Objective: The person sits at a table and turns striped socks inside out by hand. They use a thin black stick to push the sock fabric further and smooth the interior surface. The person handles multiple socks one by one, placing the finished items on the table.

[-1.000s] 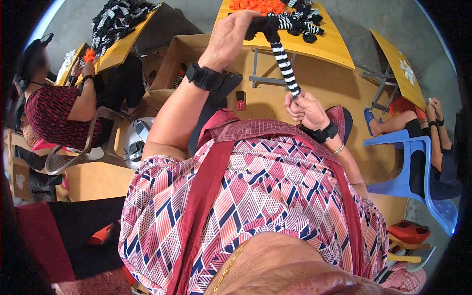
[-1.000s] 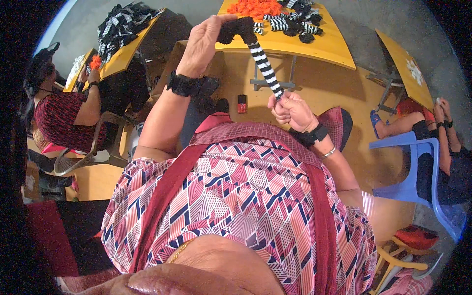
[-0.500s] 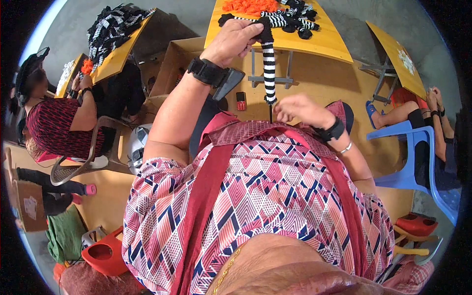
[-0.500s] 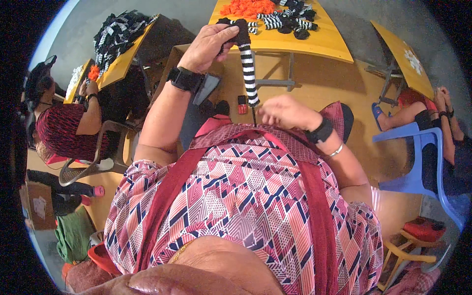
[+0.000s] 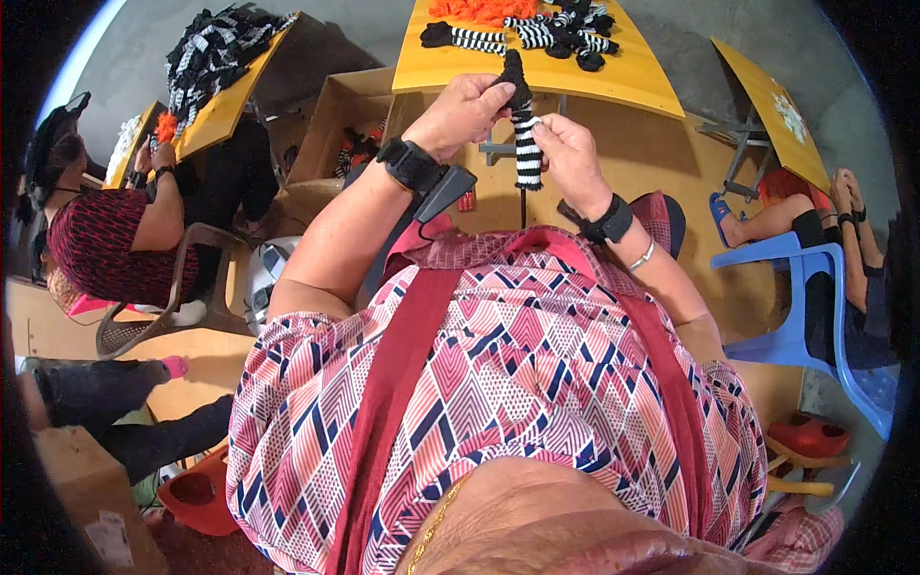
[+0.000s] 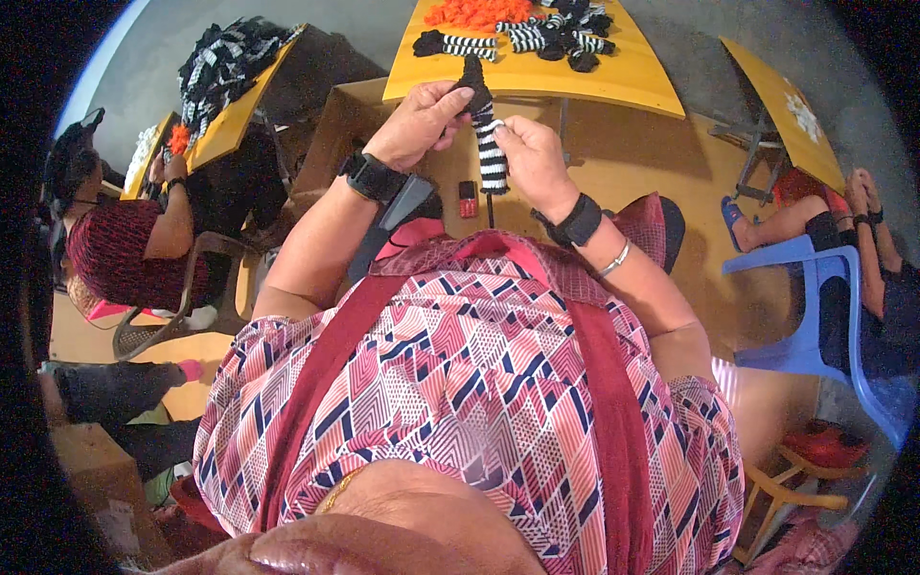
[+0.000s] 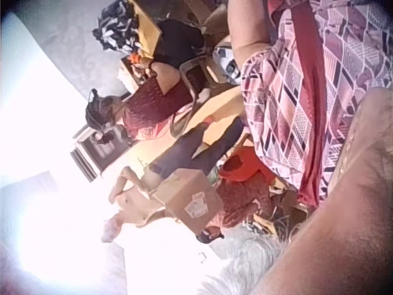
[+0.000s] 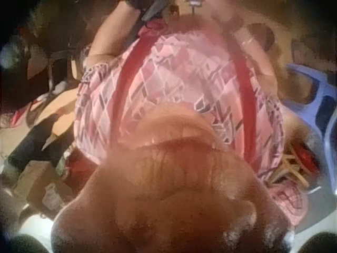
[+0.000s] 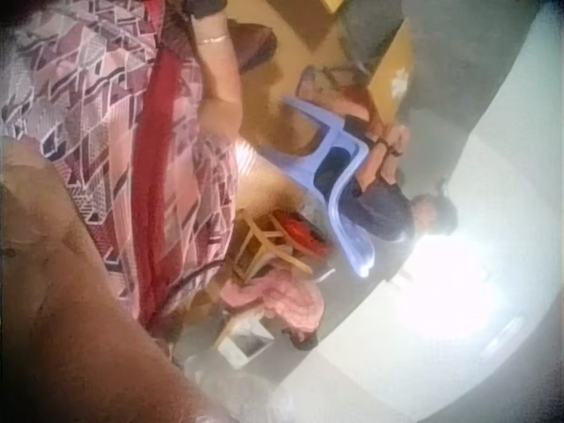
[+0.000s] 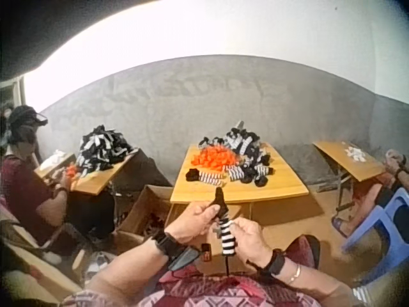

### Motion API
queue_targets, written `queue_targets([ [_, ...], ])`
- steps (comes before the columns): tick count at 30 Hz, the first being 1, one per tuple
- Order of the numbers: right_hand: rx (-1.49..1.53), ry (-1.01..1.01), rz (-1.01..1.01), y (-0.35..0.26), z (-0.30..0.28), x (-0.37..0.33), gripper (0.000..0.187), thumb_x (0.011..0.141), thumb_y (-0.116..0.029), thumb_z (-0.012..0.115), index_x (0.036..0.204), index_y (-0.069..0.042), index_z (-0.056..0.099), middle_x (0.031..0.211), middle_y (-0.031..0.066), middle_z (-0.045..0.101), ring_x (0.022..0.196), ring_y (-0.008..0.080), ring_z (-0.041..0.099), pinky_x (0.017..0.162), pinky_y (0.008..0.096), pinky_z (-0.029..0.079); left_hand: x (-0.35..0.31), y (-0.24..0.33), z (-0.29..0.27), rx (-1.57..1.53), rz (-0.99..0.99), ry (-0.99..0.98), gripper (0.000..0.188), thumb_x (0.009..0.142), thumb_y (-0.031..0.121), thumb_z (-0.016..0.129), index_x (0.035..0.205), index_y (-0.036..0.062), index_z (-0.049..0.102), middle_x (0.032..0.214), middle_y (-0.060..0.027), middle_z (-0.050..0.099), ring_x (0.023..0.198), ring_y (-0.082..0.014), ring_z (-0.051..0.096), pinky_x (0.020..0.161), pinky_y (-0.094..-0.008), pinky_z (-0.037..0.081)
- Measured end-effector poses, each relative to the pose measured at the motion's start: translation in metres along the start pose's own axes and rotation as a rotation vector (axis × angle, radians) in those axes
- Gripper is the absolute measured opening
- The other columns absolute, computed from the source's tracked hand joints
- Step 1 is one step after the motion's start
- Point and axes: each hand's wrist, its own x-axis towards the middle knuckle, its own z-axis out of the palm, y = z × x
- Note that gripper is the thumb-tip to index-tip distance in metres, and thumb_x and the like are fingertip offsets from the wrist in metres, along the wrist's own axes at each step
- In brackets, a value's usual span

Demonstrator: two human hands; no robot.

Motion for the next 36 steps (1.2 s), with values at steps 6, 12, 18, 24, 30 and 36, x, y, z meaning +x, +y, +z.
queue_targets([
  [6,-0.391,-0.252,-0.072,-0.001,0.000,-0.028,0.015,0.081,-0.009,0.045,0.073,0.003,0.048,0.060,0.0110,0.049,0.056,0.0141,0.047,0.053,0.0299,0.039,-0.008,0.000,-0.008,0.143,0.014,0.055,0.025,0.088,0.028,0.046,0.080,0.0053,0.053,0.064,0.0029,0.046,0.048,-0.0025,0.039,0.040,-0.0169,0.032],
  [12,-0.538,-0.409,-0.053,-0.004,-0.008,-0.037,0.014,0.083,-0.010,0.046,0.075,0.001,0.047,0.058,0.0039,0.041,0.057,0.0083,0.039,0.052,0.0259,0.036,0.001,-0.023,0.002,0.277,0.319,0.098,0.026,0.089,0.024,0.045,0.083,0.0000,0.054,0.063,0.0013,0.050,0.057,-0.0058,0.044,0.052,-0.0219,0.039],
  [18,-0.419,-0.297,-0.049,0.017,-0.011,-0.036,0.016,0.083,-0.012,0.046,0.077,0.002,0.050,0.057,0.0059,0.047,0.055,0.0094,0.044,0.052,0.0280,0.038,-0.016,-0.034,0.001,0.537,0.317,0.166,0.022,0.086,0.016,0.047,0.076,-0.0028,0.052,0.055,-0.0062,0.048,0.050,-0.0132,0.043,0.048,-0.0306,0.038],
  [24,-0.334,-0.521,0.084,0.024,-0.018,-0.046,0.018,0.083,-0.015,0.046,0.082,0.001,0.054,0.059,0.0027,0.046,0.057,0.0072,0.042,0.052,0.0256,0.038,-0.027,-0.028,0.015,0.429,0.334,0.087,0.025,0.088,0.018,0.044,0.077,-0.0032,0.051,0.058,-0.0050,0.049,0.055,-0.0111,0.043,0.053,-0.0266,0.038],
  [30,0.105,-0.423,0.112,0.031,-0.009,-0.040,0.022,0.089,-0.023,0.044,0.086,-0.002,0.052,0.073,-0.0009,0.052,0.064,0.0064,0.044,0.057,0.0204,0.037,-0.025,-0.021,0.002,-0.132,0.107,0.196,0.024,0.089,0.022,0.042,0.079,0.0022,0.051,0.065,-0.0035,0.053,0.051,-0.0114,0.052,0.045,-0.0240,0.046],
  [36,0.261,-0.446,0.549,0.017,-0.011,-0.025,0.022,0.089,-0.019,0.041,0.107,-0.006,0.041,0.074,-0.0003,0.051,0.056,0.0041,0.040,0.048,0.0186,0.033,0.002,-0.025,-0.021,-0.414,0.082,0.355,0.023,0.089,0.021,0.040,0.083,0.0009,0.050,0.068,-0.0067,0.053,0.056,-0.0151,0.055,0.052,-0.0306,0.053],
])
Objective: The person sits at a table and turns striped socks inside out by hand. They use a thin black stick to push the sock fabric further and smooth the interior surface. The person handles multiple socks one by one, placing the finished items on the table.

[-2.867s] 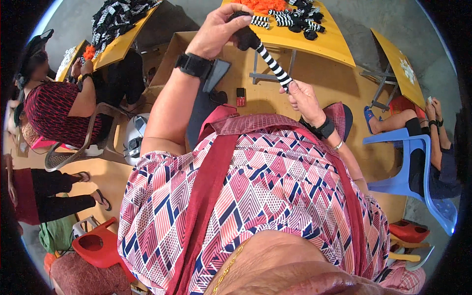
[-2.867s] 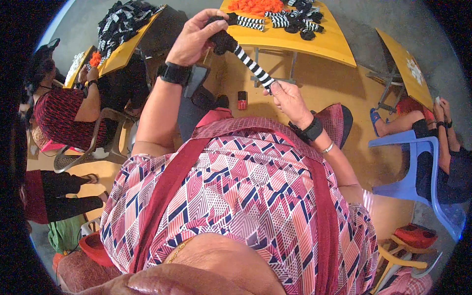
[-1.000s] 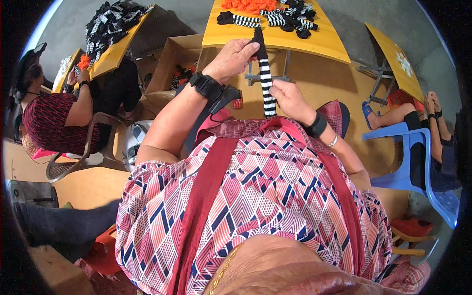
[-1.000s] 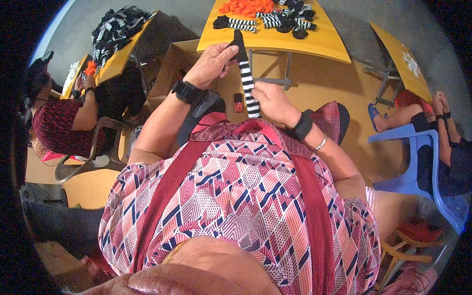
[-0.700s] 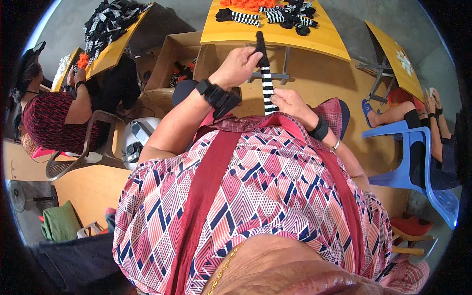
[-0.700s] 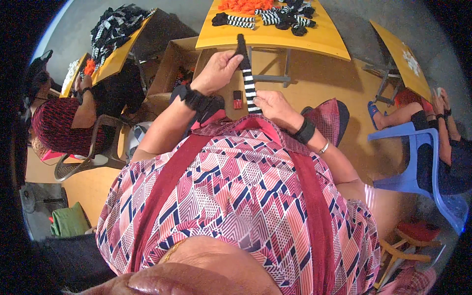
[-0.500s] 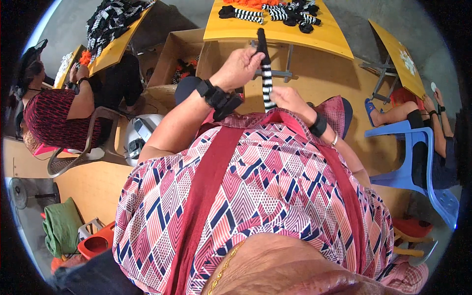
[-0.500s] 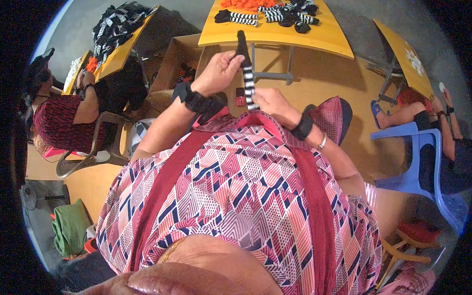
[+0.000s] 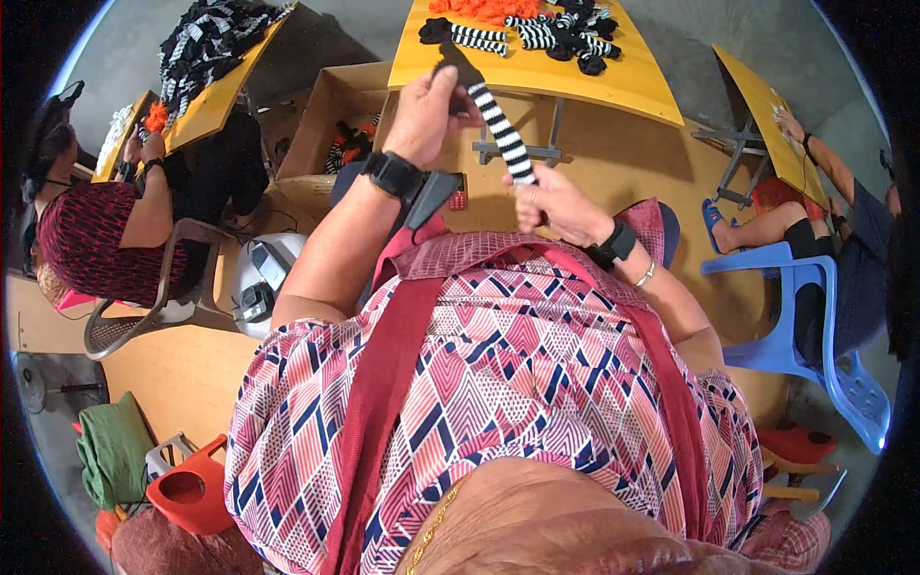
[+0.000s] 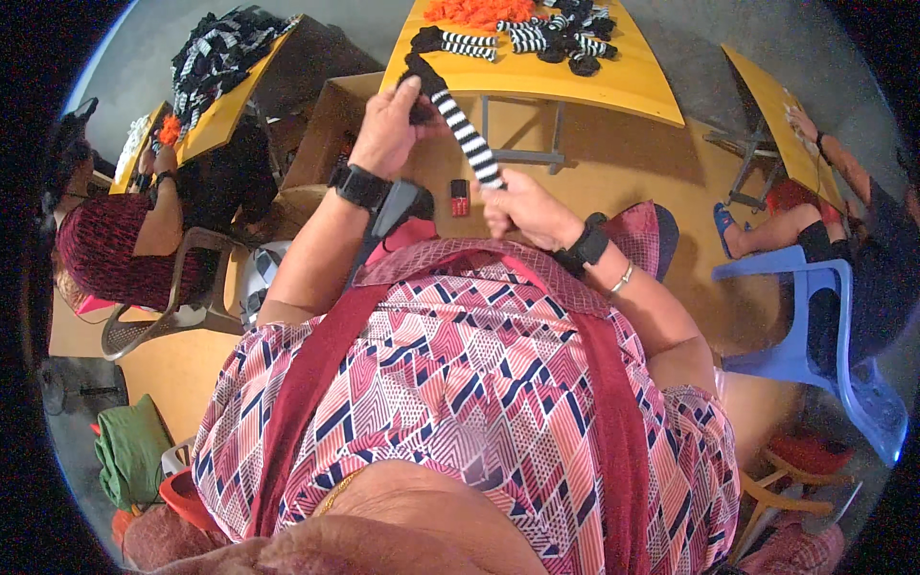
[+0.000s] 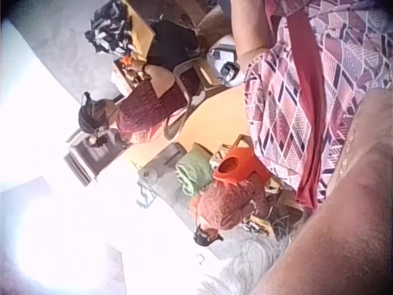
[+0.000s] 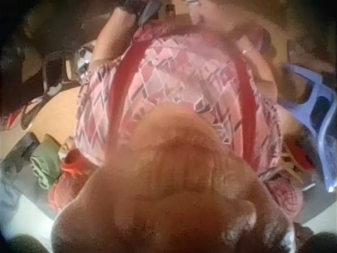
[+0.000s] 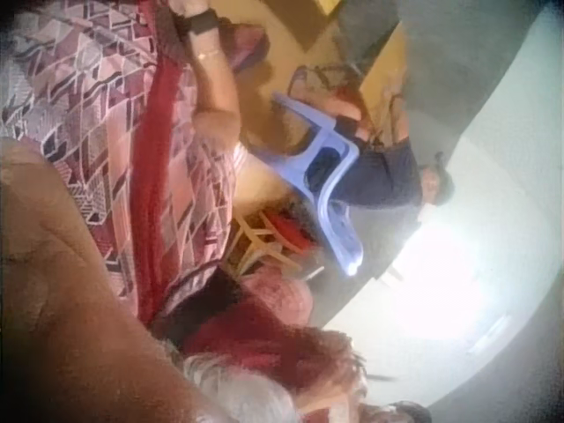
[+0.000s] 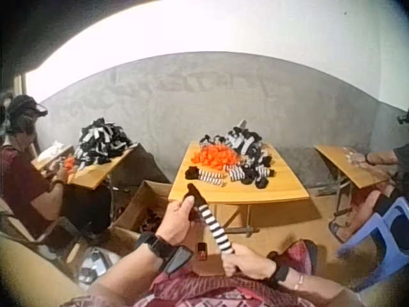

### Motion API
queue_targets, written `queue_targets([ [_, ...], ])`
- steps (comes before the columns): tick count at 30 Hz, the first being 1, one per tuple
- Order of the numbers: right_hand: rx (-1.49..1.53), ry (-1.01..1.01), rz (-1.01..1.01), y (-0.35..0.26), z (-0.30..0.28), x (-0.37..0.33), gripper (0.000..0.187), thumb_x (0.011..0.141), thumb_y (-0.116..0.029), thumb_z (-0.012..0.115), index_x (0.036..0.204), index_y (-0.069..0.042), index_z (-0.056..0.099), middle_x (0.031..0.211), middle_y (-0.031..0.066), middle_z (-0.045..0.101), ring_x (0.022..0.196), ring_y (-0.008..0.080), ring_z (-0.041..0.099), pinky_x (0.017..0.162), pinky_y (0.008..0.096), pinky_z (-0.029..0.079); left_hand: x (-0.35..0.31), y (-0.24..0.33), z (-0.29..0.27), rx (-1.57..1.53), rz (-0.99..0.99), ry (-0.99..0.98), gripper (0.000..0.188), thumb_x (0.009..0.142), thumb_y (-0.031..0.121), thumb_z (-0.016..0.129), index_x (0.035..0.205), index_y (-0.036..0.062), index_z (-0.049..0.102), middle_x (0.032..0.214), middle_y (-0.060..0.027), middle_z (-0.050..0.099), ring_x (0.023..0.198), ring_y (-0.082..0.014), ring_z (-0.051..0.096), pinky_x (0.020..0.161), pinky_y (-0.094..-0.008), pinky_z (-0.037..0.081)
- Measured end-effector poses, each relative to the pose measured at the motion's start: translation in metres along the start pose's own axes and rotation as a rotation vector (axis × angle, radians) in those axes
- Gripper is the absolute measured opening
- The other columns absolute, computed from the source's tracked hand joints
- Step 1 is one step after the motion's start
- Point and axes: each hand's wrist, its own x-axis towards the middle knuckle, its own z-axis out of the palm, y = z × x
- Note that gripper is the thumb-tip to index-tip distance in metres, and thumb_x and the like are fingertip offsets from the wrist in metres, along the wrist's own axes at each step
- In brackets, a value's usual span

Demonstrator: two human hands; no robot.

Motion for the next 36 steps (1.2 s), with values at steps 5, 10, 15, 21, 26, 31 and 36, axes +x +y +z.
queue_targets([
  [5,-0.684,0.345,-0.342,0.014,-0.018,-0.039,0.010,0.089,-0.016,0.041,0.092,-0.006,0.045,0.060,-0.0067,0.032,0.047,0.0023,0.028,0.041,0.0185,0.025,0.036,0.015,-0.033,-0.128,0.039,0.148,0.022,0.088,0.018,0.040,0.076,0.0005,0.043,0.067,-0.0099,0.052,0.056,-0.0190,0.054,0.054,-0.0365,0.054],
  [10,-0.151,0.484,-0.079,-0.006,-0.079,-0.106,0.012,0.087,-0.017,0.045,0.080,-0.008,0.047,0.055,-0.0080,0.033,0.043,0.0021,0.030,0.038,0.0169,0.025,0.073,0.043,-0.048,-0.182,0.042,0.070,0.022,0.087,0.019,0.042,0.073,0.0019,0.044,0.067,-0.0095,0.050,0.058,-0.0200,0.052,0.055,-0.0379,0.053],
  [15,-0.236,0.718,-0.424,-0.062,-0.100,-0.095,0.008,0.086,-0.017,0.048,0.084,-0.009,0.046,0.059,-0.0068,0.036,0.050,0.0021,0.036,0.044,0.0160,0.032,0.103,0.073,-0.054,-0.112,0.120,0.019,0.034,0.089,0.028,0.040,0.096,-0.0057,0.040,0.087,-0.0177,0.048,0.078,-0.0292,0.055,0.069,-0.0424,0.052],
  [21,-1.173,0.855,-0.711,-0.146,-0.128,-0.034,0.023,0.076,-0.015,0.058,0.097,-0.006,0.055,0.071,0.0070,0.056,0.057,0.0150,0.048,0.055,0.0267,0.041,0.101,0.056,-0.027,-0.192,0.339,0.256,0.073,0.080,0.026,0.058,0.129,0.0014,0.009,0.111,-0.0198,0.039,0.083,-0.0274,0.055,0.071,-0.0369,0.050],
  [26,-1.485,0.832,-0.607,-0.177,-0.138,0.003,0.027,0.076,-0.018,0.057,0.100,-0.007,0.051,0.080,0.0139,0.060,0.075,0.0280,0.058,0.065,0.0353,0.045,0.065,0.056,-0.005,0.579,0.368,0.315,0.026,0.079,0.018,0.058,0.097,-0.0025,0.056,0.067,-0.0033,0.054,0.054,-0.0083,0.050,0.046,-0.0223,0.044],
  [31,-1.531,0.929,-0.644,-0.198,-0.160,0.016,0.020,0.076,-0.022,0.055,0.088,-0.005,0.054,0.076,0.0188,0.056,0.072,0.0317,0.056,0.065,0.0374,0.044,0.089,0.067,0.009,0.322,0.249,0.028,0.037,0.083,0.013,0.052,0.113,-0.0082,0.045,0.089,-0.0105,0.056,0.072,-0.0139,0.056,0.063,-0.0254,0.049],
  [36,-0.472,0.810,-0.624,-0.232,-0.168,0.001,0.012,0.083,-0.019,0.051,0.077,-0.009,0.047,0.056,-0.0079,0.034,0.043,0.0005,0.029,0.034,0.0165,0.023,0.082,0.045,0.011,0.476,0.267,0.010,0.034,0.083,0.013,0.052,0.109,-0.0078,0.049,0.088,-0.0131,0.059,0.073,-0.0154,0.058,0.063,-0.0259,0.050],
])
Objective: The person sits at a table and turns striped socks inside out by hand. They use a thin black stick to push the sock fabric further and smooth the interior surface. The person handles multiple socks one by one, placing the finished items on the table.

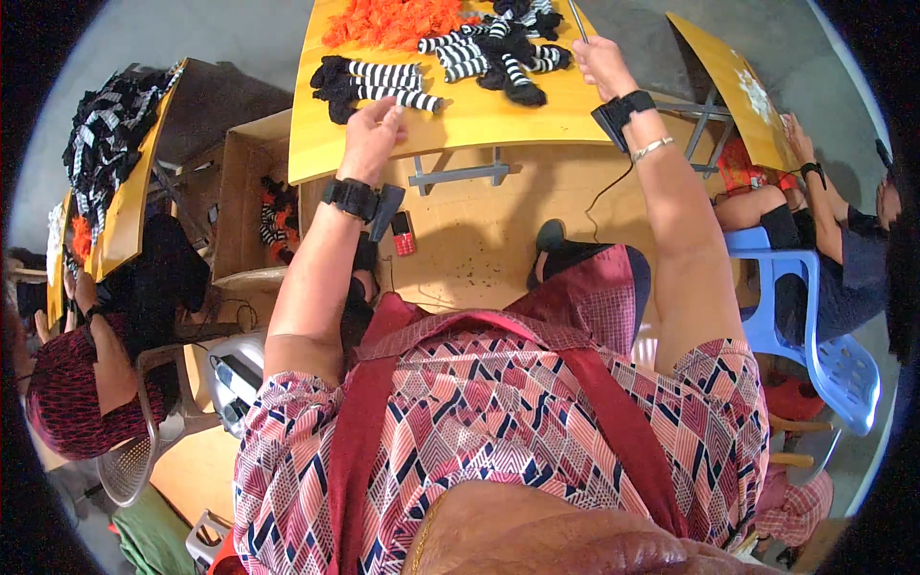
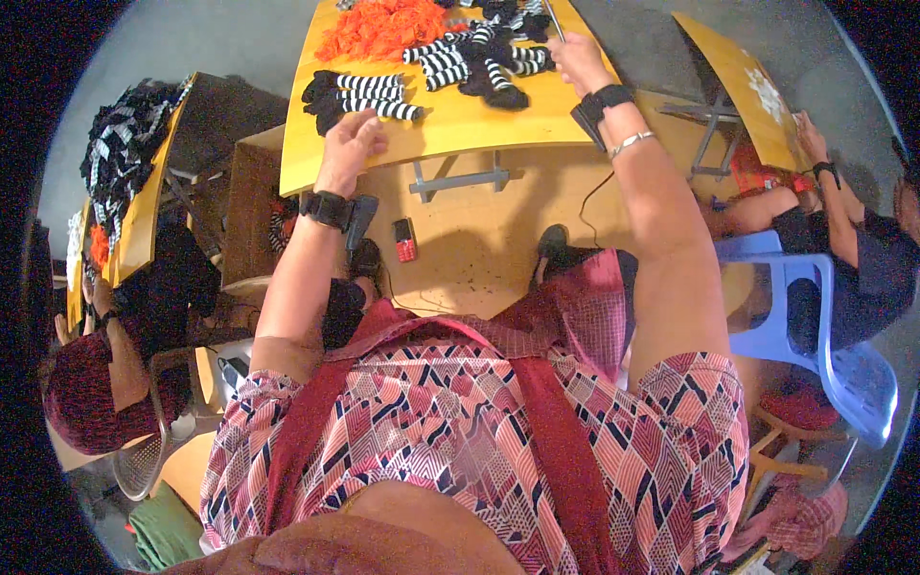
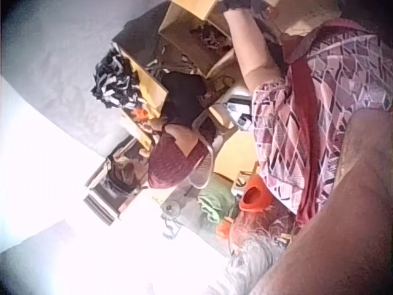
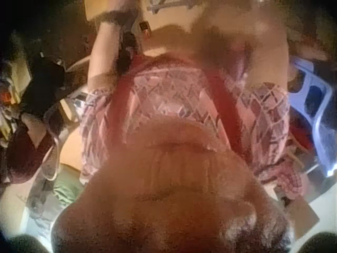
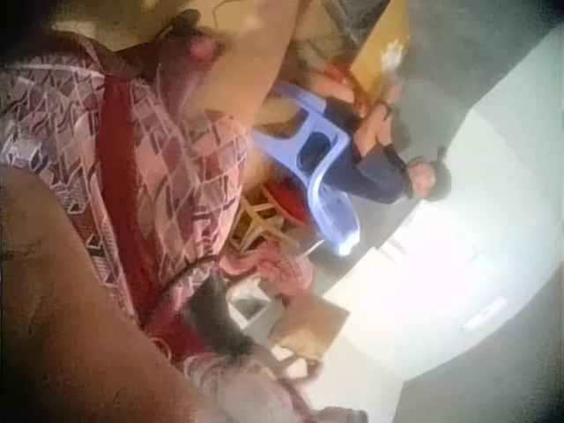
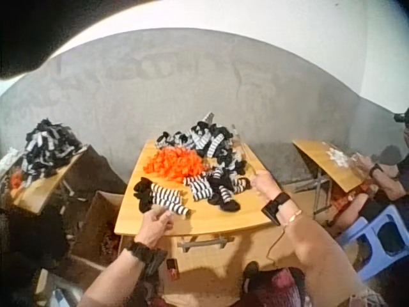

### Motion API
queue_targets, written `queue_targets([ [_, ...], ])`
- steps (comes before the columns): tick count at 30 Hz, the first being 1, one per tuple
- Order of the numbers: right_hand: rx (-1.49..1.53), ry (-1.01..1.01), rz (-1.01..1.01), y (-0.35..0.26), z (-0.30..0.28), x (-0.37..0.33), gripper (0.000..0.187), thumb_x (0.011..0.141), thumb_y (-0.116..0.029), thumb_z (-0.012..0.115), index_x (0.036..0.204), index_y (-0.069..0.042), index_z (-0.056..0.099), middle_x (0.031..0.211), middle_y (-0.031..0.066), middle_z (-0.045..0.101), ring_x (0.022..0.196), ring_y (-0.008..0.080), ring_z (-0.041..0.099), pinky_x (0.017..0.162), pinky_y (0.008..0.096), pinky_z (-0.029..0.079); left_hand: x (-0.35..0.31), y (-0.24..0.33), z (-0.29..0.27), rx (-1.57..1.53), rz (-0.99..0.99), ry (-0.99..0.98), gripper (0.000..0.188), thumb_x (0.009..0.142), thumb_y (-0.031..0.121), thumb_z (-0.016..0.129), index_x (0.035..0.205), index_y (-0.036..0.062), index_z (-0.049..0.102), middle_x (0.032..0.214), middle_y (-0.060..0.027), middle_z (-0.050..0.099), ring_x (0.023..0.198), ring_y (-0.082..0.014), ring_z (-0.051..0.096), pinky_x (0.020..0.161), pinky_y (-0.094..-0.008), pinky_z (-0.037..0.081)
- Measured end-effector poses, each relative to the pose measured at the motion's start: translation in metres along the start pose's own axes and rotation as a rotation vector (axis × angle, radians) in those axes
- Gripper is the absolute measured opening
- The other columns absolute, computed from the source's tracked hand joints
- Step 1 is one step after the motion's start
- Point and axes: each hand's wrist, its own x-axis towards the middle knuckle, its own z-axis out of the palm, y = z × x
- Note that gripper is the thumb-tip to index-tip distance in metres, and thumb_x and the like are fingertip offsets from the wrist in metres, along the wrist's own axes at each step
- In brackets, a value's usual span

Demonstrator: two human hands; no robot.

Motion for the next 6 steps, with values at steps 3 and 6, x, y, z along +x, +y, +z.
queue_targets([
  [3,-0.081,0.010,-0.014,0.013,0.006,0.013,0.019,0.077,-0.021,0.055,0.065,-0.010,0.046,0.051,-0.0048,0.037,0.040,0.0056,0.033,0.034,0.0219,0.027,-0.007,-0.007,0.004,-0.033,-0.046,-0.120,0.031,0.084,0.015,0.051,0.108,-0.0059,0.050,0.091,-0.0115,0.058,0.075,-0.0147,0.056,0.066,-0.0248,0.048],
  [6,-0.410,-0.040,-0.188,0.060,0.033,0.019,0.023,0.076,-0.031,0.055,0.083,-0.010,0.059,0.060,0.0000,0.051,0.053,0.0109,0.047,0.052,0.0263,0.042,-0.014,-0.017,0.007,-0.043,-0.143,-0.160,0.033,0.084,0.018,0.054,0.108,-0.0037,0.051,0.092,-0.0117,0.058,0.080,-0.0146,0.057,0.070,-0.0252,0.048],
])
